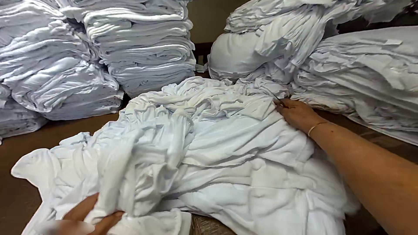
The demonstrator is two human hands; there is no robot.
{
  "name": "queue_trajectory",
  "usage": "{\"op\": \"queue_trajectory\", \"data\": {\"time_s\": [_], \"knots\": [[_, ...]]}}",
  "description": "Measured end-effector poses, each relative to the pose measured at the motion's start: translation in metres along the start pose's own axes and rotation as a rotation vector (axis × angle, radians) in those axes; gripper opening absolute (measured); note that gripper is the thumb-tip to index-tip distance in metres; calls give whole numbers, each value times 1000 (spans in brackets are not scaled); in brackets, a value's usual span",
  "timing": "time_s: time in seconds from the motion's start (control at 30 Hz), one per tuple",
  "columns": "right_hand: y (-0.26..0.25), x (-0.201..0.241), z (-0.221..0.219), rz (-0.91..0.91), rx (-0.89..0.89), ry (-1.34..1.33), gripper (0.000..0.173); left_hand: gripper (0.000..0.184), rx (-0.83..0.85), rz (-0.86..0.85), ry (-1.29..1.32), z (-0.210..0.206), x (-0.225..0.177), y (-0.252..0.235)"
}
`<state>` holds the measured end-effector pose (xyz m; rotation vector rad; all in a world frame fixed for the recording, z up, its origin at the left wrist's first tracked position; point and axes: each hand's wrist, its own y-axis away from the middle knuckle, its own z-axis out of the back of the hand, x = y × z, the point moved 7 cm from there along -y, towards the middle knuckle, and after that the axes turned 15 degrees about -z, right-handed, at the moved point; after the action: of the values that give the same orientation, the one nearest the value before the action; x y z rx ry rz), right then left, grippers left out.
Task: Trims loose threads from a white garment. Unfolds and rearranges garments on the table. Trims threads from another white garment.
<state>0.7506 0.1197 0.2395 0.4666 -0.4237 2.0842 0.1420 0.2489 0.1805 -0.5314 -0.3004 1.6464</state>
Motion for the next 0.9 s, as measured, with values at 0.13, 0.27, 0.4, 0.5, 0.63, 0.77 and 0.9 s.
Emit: {"op": "queue_trajectory", "data": {"time_s": [0.13,0.27,0.4,0.5,0.63,0.77,0.9], "knots": [[44,-7,-23,-96,169,-151,35,59,67,69,-206,25,68,9],[130,7,-23,-86,532,-293,21,58,-2,239,-455,60,120,7],[116,11,-8,-6,437,-471,27,64,-213,676,-15,69,89,6],[75,27,-30,54,282,-521,30,88,-135,661,239,44,35,-4],[91,75,-88,187,324,-387,29,114,-126,646,50,18,50,-27],[155,80,-100,214,305,-335,24,107,-213,882,128,0,114,-50],[250,75,-104,181,388,-350,25,85,-127,810,149,-11,133,-77]]}}
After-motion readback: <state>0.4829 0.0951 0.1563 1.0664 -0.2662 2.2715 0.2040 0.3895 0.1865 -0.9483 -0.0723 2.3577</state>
